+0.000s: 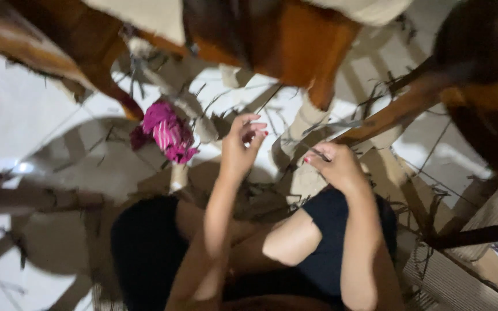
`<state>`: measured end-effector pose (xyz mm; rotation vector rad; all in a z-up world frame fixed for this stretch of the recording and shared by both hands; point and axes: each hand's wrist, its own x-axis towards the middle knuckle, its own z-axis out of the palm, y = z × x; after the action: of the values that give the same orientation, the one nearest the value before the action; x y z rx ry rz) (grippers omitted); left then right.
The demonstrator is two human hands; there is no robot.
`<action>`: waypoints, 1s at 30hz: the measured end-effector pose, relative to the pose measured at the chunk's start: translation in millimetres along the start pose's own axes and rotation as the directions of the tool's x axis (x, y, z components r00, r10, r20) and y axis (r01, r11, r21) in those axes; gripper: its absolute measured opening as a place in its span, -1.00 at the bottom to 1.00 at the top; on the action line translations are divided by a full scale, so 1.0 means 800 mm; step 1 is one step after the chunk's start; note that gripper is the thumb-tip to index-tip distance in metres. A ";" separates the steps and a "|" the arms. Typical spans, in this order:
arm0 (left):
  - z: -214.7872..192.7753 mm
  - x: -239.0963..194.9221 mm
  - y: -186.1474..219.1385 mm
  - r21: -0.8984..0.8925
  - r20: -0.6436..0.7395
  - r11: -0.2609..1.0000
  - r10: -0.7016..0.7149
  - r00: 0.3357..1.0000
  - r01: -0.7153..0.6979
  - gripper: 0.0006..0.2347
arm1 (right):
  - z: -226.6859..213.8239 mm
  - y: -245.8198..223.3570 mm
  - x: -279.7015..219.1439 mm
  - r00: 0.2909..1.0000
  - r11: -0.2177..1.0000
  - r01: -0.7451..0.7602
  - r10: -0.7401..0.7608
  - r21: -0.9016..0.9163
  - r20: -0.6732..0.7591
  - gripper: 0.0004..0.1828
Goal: Wrapping the back and legs of a wooden chair with cardboard and securing it with wire.
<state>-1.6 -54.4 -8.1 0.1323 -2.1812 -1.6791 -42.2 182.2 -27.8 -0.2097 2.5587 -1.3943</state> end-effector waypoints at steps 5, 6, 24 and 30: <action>-0.083 -0.012 -0.047 0.160 0.177 0.983 -0.114 0.978 0.085 -0.81 | 0.022 -0.004 -0.015 0.899 0.891 -0.092 0.267 -0.445 0.349 -0.70; -0.100 -0.018 -0.055 0.238 0.213 0.963 -0.176 0.961 0.123 -0.82 | 0.033 0.003 -0.012 0.855 0.852 -0.067 0.317 -0.520 0.410 -0.65; -0.044 -0.104 -0.345 0.814 0.073 0.536 -0.479 0.875 0.225 -0.76 | 0.245 0.047 0.049 0.852 0.830 -0.356 0.477 -0.429 0.216 -0.40; -0.059 -0.088 -0.226 0.688 0.085 0.593 -0.638 0.765 0.418 -0.89 | 0.283 0.064 0.097 0.835 0.792 -0.423 0.529 -0.441 0.149 -0.14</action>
<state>51.5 -126.8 -186.2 0.8447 -3.1434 -1.1499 -59.8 8.6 -199.7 0.1810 2.3944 -0.6128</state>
